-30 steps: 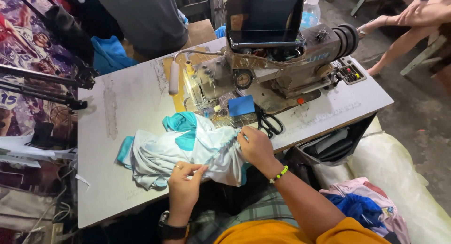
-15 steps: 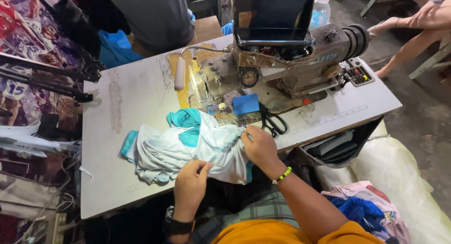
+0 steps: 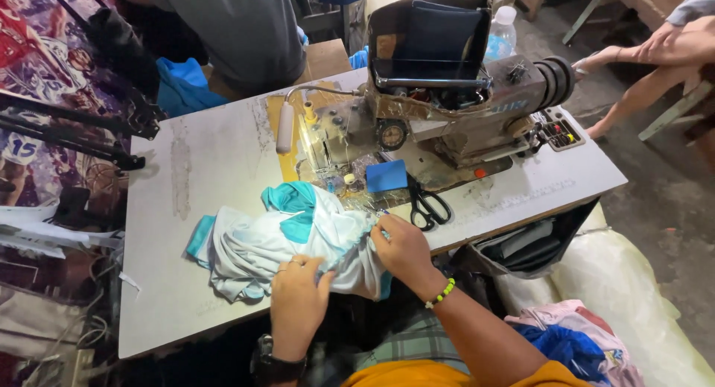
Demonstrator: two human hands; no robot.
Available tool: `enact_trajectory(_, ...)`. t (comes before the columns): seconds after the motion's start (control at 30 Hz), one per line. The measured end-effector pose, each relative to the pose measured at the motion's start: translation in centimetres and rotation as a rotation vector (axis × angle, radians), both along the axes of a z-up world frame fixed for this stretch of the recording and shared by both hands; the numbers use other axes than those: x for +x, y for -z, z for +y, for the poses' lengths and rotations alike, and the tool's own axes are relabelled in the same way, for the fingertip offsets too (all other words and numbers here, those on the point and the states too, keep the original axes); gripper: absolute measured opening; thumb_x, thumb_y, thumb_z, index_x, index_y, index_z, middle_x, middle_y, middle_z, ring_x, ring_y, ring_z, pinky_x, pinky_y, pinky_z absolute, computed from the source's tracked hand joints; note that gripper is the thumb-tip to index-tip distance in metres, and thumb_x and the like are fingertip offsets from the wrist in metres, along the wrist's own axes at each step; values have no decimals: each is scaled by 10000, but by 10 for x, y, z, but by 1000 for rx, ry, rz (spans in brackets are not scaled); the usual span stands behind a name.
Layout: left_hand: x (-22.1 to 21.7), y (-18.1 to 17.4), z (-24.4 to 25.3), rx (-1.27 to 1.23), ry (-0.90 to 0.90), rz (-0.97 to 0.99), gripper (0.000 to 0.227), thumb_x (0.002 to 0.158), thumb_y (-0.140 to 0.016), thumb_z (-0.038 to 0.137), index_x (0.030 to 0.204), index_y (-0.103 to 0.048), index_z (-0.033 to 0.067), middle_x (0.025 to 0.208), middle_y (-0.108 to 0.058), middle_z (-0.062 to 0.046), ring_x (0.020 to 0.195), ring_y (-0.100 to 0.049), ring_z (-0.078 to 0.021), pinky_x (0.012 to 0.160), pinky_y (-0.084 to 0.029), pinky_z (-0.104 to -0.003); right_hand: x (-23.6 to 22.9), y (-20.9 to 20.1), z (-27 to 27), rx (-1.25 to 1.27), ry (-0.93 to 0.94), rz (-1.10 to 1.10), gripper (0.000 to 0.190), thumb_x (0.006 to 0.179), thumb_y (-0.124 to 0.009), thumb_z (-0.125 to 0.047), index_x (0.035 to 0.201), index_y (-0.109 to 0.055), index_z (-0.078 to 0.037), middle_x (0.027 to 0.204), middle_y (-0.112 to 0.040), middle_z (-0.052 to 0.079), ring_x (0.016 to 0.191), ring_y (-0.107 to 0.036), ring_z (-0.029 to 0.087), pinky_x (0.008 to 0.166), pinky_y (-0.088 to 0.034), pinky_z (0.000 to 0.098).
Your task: Trimming loose threads from a garment using thread nippers at a sewing workstation
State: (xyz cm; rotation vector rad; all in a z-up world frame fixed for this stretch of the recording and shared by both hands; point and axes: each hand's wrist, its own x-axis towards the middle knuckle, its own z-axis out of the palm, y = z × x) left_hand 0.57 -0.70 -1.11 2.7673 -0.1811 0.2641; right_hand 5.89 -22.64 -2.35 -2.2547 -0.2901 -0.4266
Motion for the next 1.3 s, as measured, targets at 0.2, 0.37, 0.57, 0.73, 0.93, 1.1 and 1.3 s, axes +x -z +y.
enact_trajectory(0.2,4,14,-11,-102,91,-161,86,885,-716,248,881,-744,167,789,-702,-41,799,-597,-324,743,-461,-467,2,-11,-1,-62,-40,-140,336,957,-567,-47,699,-362,-113,609,-342,12,518,-290,163,478,-211,356)
enact_trajectory(0.37,3,2,-14,61,4,-91,206,863,-717,345,1000,-695,193,922,-678,-53,886,-598,-326,772,-461,-479,-6,4,5,-51,-82,-97,342,961,-576,-53,696,-369,-118,619,-360,13,532,-310,160,490,-228,362)
enact_trajectory(0.57,0,9,-15,-75,88,-184,118,948,-642,252,893,-702,166,786,-670,-63,757,-587,-322,722,-450,-461,-5,-4,9,-63,-68,-126,328,926,-556,-50,685,-346,-123,610,-350,14,526,-298,174,483,-236,379)
enact_trajectory(0.73,1,-9,-22,2,63,-151,343,783,-650,66,1118,-649,134,1031,-648,-80,923,-576,-310,820,-468,-436,-14,-2,18,-49,-107,-71,386,955,-593,-93,675,-329,-116,596,-348,26,523,-334,190,505,-239,403)
enact_trajectory(0.93,0,-12,-18,-172,50,-130,34,971,-584,115,950,-608,123,846,-570,-87,720,-596,-322,621,-471,-457,-10,-8,13,-96,-108,-197,351,902,-559,-17,683,-304,-118,613,-321,15,545,-261,180,495,-209,381)
enact_trajectory(1.1,2,-17,-34,-274,87,-43,482,875,-758,227,1297,-573,86,1123,-633,-153,1011,-634,-350,900,-505,-454,-21,-13,24,-55,-173,-126,369,932,-580,-47,683,-317,-119,611,-337,20,521,-303,176,482,-217,376)
enact_trajectory(1.3,7,-31,1,32,-77,-110,343,850,-606,52,1186,-633,112,981,-587,-150,939,-556,-373,866,-464,-481,-8,-27,11,-55,-83,-199,337,946,-587,-43,704,-366,-124,620,-318,12,526,-258,171,475,-201,354)
